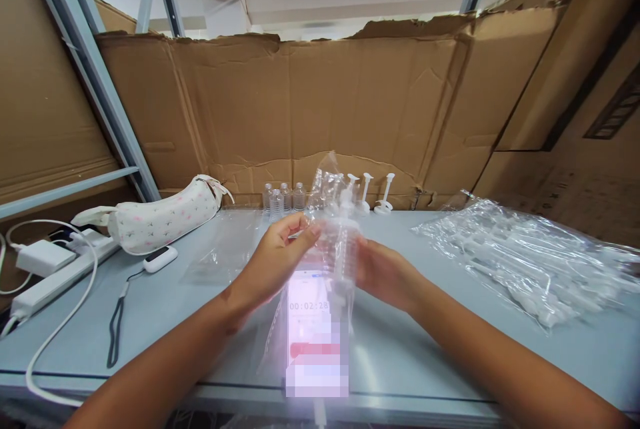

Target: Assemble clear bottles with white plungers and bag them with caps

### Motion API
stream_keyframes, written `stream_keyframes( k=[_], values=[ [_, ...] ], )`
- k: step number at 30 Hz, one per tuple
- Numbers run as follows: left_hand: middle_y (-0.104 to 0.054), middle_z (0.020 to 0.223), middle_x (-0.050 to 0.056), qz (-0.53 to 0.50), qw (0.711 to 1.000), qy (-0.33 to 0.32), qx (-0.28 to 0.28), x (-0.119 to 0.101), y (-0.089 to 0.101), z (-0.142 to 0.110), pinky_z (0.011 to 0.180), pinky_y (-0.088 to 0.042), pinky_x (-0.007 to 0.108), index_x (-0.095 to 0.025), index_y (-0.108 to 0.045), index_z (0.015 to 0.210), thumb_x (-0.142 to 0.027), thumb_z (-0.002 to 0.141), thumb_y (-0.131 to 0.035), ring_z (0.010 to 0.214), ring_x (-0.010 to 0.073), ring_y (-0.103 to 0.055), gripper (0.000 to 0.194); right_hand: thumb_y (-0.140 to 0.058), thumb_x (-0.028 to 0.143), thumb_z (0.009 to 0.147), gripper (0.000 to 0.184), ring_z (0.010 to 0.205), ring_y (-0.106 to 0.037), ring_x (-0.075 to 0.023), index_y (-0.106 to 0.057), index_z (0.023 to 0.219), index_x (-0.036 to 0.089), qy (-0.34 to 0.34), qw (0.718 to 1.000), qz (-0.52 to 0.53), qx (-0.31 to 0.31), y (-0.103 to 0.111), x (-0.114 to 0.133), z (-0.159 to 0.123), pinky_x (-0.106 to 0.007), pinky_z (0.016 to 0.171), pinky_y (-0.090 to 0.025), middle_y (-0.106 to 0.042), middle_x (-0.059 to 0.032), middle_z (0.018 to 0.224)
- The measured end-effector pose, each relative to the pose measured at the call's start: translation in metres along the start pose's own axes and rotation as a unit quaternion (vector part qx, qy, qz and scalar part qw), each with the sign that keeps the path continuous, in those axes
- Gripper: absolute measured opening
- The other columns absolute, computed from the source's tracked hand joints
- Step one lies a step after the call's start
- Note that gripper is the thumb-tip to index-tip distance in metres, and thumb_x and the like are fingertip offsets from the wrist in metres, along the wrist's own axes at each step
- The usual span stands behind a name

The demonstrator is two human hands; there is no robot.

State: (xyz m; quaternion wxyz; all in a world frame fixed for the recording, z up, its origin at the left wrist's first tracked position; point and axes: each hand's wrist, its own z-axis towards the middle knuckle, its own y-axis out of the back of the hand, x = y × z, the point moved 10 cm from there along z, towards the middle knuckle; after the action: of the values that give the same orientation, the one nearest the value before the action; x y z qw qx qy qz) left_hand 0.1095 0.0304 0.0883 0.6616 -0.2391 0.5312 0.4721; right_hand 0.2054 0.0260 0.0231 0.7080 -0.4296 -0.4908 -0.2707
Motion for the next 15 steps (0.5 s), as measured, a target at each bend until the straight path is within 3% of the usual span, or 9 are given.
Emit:
stream_keyframes(
  k=[7, 12, 15],
  values=[
    [-0.062, 0.088, 0.004, 0.020, 0.999, -0.006, 0.035, -0.005, -0.010, -0.001, 0.083, -0.046, 0.033, -0.016, -0.056, 0.080, -0.037, 0.086, -0.055, 0.085, 0.0163, -0.059, 0.022, -0.056, 0.042, 0.088, 0.044, 0.113, -0.056, -0.0223, -0.056, 0.128, 0.024, 0.027, 0.999, -0.026, 0.014, -0.003, 0.003, 0.001, -0.038, 0.097, -0.040, -0.060, -0.0090, 0.126],
    [-0.056, 0.078, 0.000, 0.089, 0.996, -0.016, 0.028, -0.004, -0.016, -0.003, 0.075, -0.043, 0.030, -0.017, -0.048, 0.068, -0.036, 0.084, -0.056, 0.078, 0.0146, -0.053, 0.026, -0.065, 0.045, 0.082, 0.055, 0.114, -0.056, -0.0252, -0.051, 0.131, 0.024, 0.028, 0.998, -0.046, 0.022, -0.009, 0.003, -0.002, -0.041, 0.097, -0.040, -0.060, -0.0103, 0.126],
    [-0.055, 0.078, 0.000, 0.093, 0.995, -0.016, 0.031, 0.000, -0.017, -0.002, 0.072, -0.043, 0.029, -0.018, -0.045, 0.071, -0.038, 0.082, -0.058, 0.076, 0.0140, -0.052, 0.027, -0.069, 0.044, 0.078, 0.062, 0.113, -0.057, -0.0261, -0.048, 0.133, 0.026, 0.022, 0.998, -0.053, 0.005, -0.007, 0.002, -0.003, -0.042, 0.096, -0.041, -0.059, -0.0098, 0.127]
  ],
)
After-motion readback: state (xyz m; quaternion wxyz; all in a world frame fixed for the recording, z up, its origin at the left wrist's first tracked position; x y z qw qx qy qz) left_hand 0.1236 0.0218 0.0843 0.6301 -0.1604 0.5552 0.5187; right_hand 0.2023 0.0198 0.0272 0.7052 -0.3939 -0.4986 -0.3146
